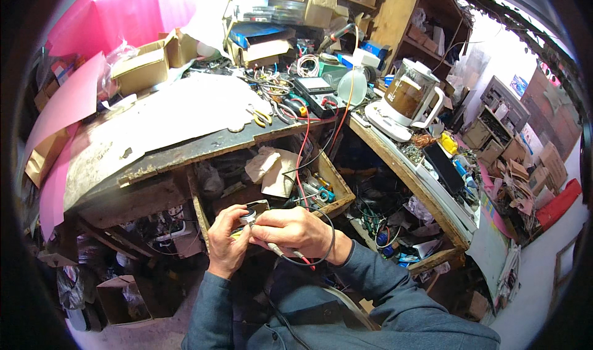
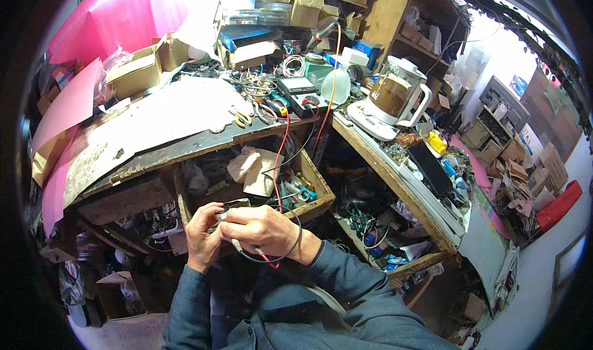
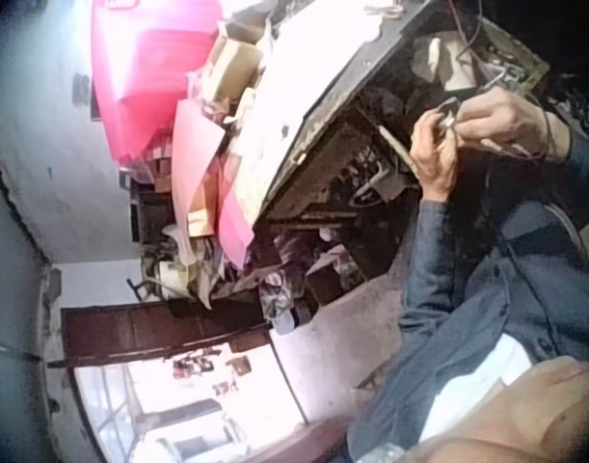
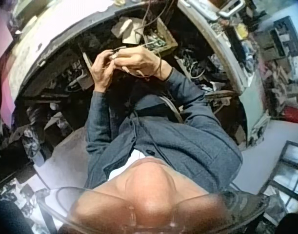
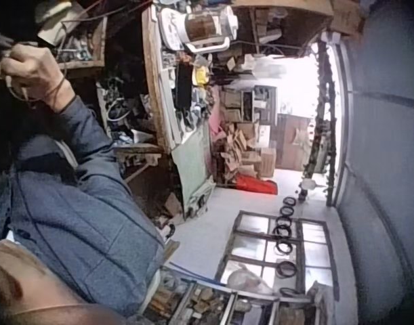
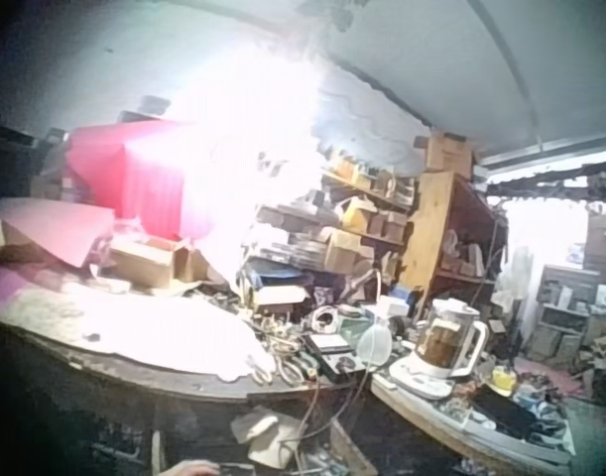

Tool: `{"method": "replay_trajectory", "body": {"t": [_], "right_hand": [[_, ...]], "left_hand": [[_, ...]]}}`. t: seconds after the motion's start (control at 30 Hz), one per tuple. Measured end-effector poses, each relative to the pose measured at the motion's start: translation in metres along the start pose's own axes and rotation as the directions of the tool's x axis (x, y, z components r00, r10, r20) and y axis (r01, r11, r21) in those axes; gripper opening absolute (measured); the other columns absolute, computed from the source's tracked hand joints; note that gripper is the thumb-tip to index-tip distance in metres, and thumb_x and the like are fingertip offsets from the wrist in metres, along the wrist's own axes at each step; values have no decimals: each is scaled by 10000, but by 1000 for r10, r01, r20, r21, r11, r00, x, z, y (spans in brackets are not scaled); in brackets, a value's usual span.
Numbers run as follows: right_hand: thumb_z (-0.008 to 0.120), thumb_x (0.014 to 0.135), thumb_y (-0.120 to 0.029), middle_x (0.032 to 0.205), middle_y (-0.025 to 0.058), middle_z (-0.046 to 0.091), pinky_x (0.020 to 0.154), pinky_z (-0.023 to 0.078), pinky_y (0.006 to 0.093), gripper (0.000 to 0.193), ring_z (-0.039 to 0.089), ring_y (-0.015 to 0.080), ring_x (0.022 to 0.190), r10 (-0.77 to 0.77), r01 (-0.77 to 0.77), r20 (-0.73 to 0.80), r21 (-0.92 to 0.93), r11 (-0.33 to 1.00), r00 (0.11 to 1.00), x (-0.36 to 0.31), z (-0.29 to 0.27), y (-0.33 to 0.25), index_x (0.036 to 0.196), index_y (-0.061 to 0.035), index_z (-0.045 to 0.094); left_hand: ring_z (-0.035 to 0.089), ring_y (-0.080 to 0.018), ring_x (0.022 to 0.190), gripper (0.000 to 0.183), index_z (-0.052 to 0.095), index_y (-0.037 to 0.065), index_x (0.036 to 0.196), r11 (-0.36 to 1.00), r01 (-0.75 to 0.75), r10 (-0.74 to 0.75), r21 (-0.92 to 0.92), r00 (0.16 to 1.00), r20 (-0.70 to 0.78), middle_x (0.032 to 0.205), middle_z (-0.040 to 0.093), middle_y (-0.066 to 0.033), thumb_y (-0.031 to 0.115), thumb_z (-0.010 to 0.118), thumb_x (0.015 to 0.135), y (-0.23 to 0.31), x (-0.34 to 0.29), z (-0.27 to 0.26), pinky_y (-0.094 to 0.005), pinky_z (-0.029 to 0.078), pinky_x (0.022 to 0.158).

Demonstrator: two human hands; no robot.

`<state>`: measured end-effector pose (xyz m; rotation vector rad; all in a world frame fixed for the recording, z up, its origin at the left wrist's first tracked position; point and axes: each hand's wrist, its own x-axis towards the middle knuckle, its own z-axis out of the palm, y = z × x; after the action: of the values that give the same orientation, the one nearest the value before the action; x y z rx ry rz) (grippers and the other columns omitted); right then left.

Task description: The person holds a small cylindrical electronic component and rotates it while inspecting its terminals. They then connect multimeter probes to the component's terminals to measure electrical values.

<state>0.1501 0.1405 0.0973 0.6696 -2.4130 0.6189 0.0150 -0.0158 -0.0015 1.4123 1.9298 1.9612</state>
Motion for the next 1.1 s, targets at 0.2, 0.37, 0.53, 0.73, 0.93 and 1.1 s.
{"method": "replay_trajectory", "body": {"t": [0.2, 0.37, 0.53, 0.73, 0.93, 1.1], "right_hand": [[744, 717, 10, 951, 107, 587, 722, 569, 422, 384, 675, 336, 863, 0, 0, 0, 2, 1000, 1000, 1, -2, -1, 1076, -37, 620], [760, 866, -29, 1000, 123, 673, 702, 583, 377, 329, 716, 309, 857, 3, -3, 41, -7, 1000, 999, -1, -5, 2, 1180, 12, 672], [757, 867, -28, 983, 116, 668, 684, 575, 374, 333, 710, 303, 839, -2, 2, 51, -9, 1000, 999, -1, -6, 3, 1187, 10, 674], [746, 708, 4, 935, 101, 574, 707, 557, 418, 392, 669, 331, 852, 12, -12, 22, -4, 1000, 1000, 0, -6, 0, 1075, -37, 617], [749, 719, -4, 933, 101, 573, 709, 561, 416, 376, 669, 330, 847, -1, 1, 25, -13, 1000, 1000, 0, -4, 1, 1069, -38, 616], [753, 869, -17, 986, 116, 656, 685, 574, 383, 273, 705, 313, 848, 4, -4, 36, -12, 1000, 999, 1, -8, 0, 1133, 0, 682]], "left_hand": [[725, -281, 1128, 335, 682, -6, 1198, 1000, -2, 2, 21, 1000, 6, 1270, 692, -170, -40, 745, 871, 0, 1, 0, -356, 614, 962], [726, -271, 1120, 338, 683, -7, 1199, 1000, 3, -3, 15, 1000, -5, 1266, 693, -166, -42, 750, 870, 8, 3, 0, -352, 616, 948], [725, -262, 1121, 342, 686, -5, 1199, 1000, -1, 1, -6, 1000, 11, 1266, 692, -162, -42, 761, 868, -2, 0, 0, -344, 614, 945], [725, -264, 1121, 342, 688, -1, 1199, 1000, 7, -7, -26, 1000, 0, 1270, 696, -160, -39, 765, 868, 2, 1, 2, -347, 617, 948], [722, -266, 1137, 355, 686, 0, 1204, 1000, 13, -13, -1, 1000, 15, 1267, 698, -155, -51, 759, 861, -2, 0, 0, -353, 618, 958], [722, -265, 1134, 349, 686, -1, 1197, 1000, 24, -24, -3, 1000, 10, 1261, 701, -147, -50, 757, 859, 2, 2, 1, -353, 617, 956]]}}
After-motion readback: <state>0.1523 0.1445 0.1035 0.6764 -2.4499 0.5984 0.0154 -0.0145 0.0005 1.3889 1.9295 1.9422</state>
